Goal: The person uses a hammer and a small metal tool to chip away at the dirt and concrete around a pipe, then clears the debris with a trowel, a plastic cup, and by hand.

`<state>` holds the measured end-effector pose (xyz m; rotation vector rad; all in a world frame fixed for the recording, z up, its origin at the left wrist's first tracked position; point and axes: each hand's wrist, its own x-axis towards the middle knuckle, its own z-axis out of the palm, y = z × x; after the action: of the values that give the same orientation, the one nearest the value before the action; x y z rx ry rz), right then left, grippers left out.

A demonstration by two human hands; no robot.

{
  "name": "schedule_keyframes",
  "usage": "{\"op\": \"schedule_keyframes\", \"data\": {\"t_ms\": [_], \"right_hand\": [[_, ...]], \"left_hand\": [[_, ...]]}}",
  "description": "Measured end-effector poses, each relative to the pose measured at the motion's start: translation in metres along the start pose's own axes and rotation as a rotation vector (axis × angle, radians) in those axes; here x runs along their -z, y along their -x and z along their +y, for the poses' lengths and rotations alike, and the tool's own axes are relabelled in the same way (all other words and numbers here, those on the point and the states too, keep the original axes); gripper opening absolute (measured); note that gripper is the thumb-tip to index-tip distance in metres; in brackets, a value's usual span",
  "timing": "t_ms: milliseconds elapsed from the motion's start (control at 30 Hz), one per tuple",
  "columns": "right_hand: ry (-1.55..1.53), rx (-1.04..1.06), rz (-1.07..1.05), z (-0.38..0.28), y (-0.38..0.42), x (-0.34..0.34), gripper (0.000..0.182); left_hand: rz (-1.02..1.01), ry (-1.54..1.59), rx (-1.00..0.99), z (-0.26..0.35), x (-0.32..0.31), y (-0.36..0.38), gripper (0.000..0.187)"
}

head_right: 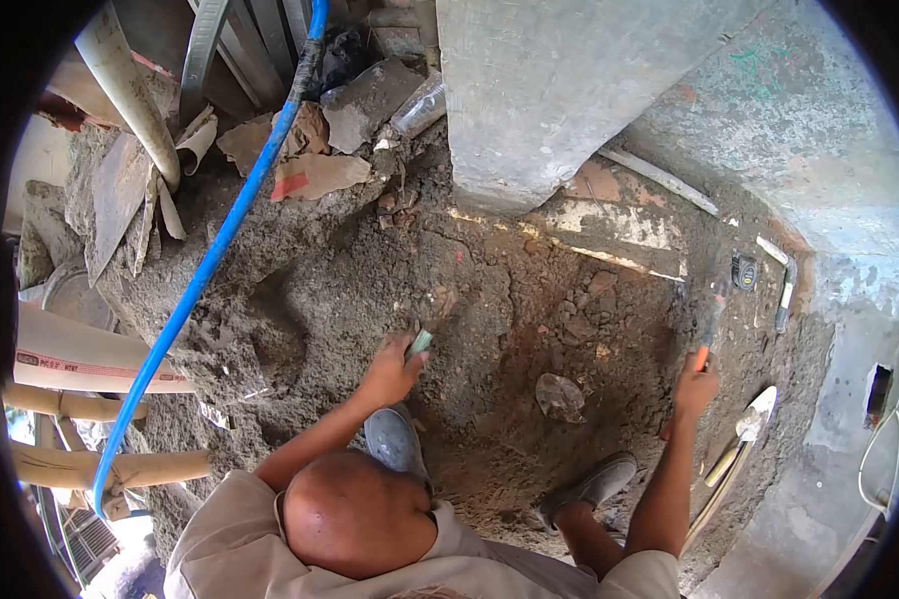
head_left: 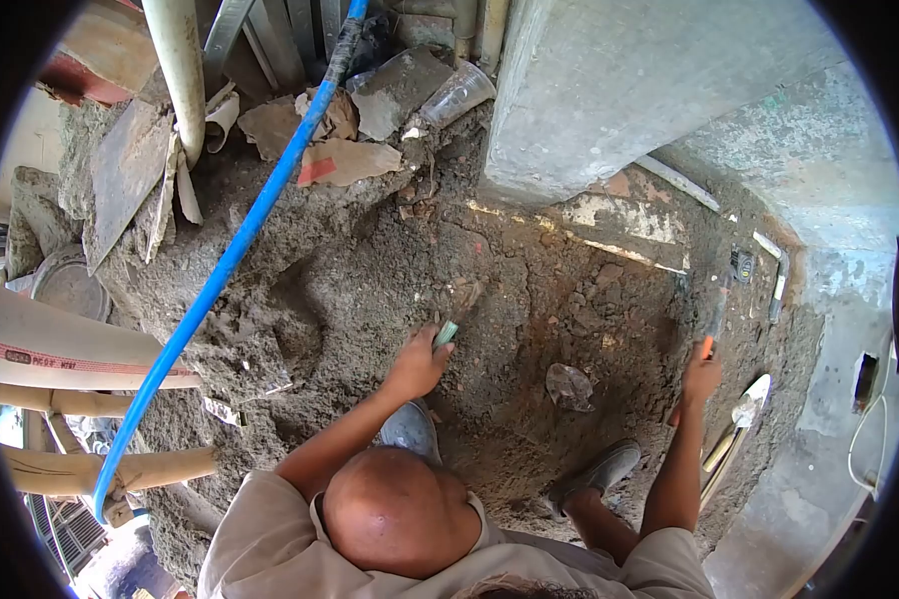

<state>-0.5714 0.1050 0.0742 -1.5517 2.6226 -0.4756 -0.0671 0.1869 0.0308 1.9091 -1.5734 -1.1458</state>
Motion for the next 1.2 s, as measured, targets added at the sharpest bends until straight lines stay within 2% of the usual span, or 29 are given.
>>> {"op": "schedule_keyframes", "data": {"t_ms": [67,100,200,267,300,367,400,467,500,567,600,633,700,733,767,800,833,867,900,967,1000,1067,1133,1167,1200], "right_hand": [[0.261,-0.087,0.016,0.053,-0.023,0.027,0.041],[0.395,-0.129,0.023,0.071,-0.029,0.042,0.042],[0.451,-0.137,0.051,0.109,-0.032,0.074,0.044],[0.569,-0.178,0.025,0.144,-0.037,0.083,0.045],[0.559,-0.178,0.019,0.160,-0.040,0.084,0.045],[0.611,-0.294,-0.063,0.177,-0.043,0.084,0.046],[0.651,-0.307,-0.038,0.183,-0.042,0.081,0.045],[0.626,-0.294,-0.081,0.199,-0.044,0.074,0.044],[0.616,-0.282,-0.112,0.208,-0.047,0.071,0.044],[0.619,-0.288,-0.131,0.204,-0.047,0.057,0.041],[0.688,-0.170,0.100,0.199,-0.045,0.046,0.040],[0.746,-0.046,0.338,0.176,-0.044,0.035,0.040],[0.334,0.340,0.223,0.102,-0.032,0.008,0.038],[-0.100,0.116,-0.148,0.037,-0.002,-0.002,0.037],[-0.230,0.292,-0.263,-0.030,0.032,-0.006,0.033],[-0.510,0.198,-0.680,-0.075,0.062,-0.014,0.031],[-0.722,0.126,-0.943,-0.117,0.096,-0.023,0.034],[-0.768,0.024,-1.160,-0.159,0.123,-0.028,0.038],[-0.824,-0.050,-1.289,-0.191,0.146,-0.036,0.043],[-0.839,-0.165,-1.315,-0.240,0.170,-0.051,0.041],[-0.834,-0.164,-1.310,-0.247,0.169,-0.065,0.041],[-0.945,-0.143,-1.092,-0.253,0.170,-0.091,0.040],[-0.883,-0.190,-1.086,-0.256,0.161,-0.093,0.039],[-0.826,-0.231,-1.084,-0.256,0.159,-0.092,0.039],[-0.823,-0.175,-1.041,-0.257,0.161,-0.088,0.038]], "left_hand": [[-0.142,0.027,0.115,-0.011,-0.001,0.023,0.035],[-0.138,0.027,0.119,-0.019,-0.003,0.034,0.035],[-0.165,-0.007,0.051,-0.020,-0.004,0.048,0.037],[-0.431,0.344,0.563,0.007,0.009,0.047,0.035],[-0.423,0.336,0.566,0.006,0.004,0.048,0.035],[-0.468,0.612,0.658,-0.003,-0.006,0.047,0.034],[-0.457,0.600,0.664,-0.006,-0.009,0.047,0.034],[-0.462,0.901,0.709,-0.006,-0.013,0.044,0.028],[-0.452,0.892,0.713,-0.004,-0.015,0.043,0.028],[-0.403,1.102,0.735,0.004,-0.017,0.038,0.039],[-0.481,1.160,0.759,0.006,-0.015,0.034,0.040],[-0.471,1.161,0.753,0.008,-0.019,0.028,0.040],[-0.373,1.201,0.666,0.012,-0.034,0.018,0.039],[-0.367,1.202,0.670,0.017,-0.036,0.011,0.036],[-0.367,1.207,0.666,0.021,-0.040,0.003,0.036],[-0.341,1.189,0.644,0.025,-0.044,-0.005,0.033],[-0.317,1.170,0.625,0.030,-0.049,-0.012,0.031],[-0.245,1.149,0.589,0.038,-0.053,-0.020,0.027],[-0.250,1.158,0.586,0.043,-0.055,-0.028,0.027],[-0.178,1.008,0.521,0.049,-0.051,-0.040,0.020],[-0.197,1.036,0.489,0.070,-0.028,-0.043,0.029],[-0.089,0.335,0.167,0.067,0.003,-0.068,0.037],[0.225,-0.008,-0.027,0.050,0.017,-0.101,0.041],[0.395,-0.141,-0.140,0.041,0.024,-0.120,0.033],[0.497,-0.306,-0.138,0.035,0.029,-0.136,0.026]]}}
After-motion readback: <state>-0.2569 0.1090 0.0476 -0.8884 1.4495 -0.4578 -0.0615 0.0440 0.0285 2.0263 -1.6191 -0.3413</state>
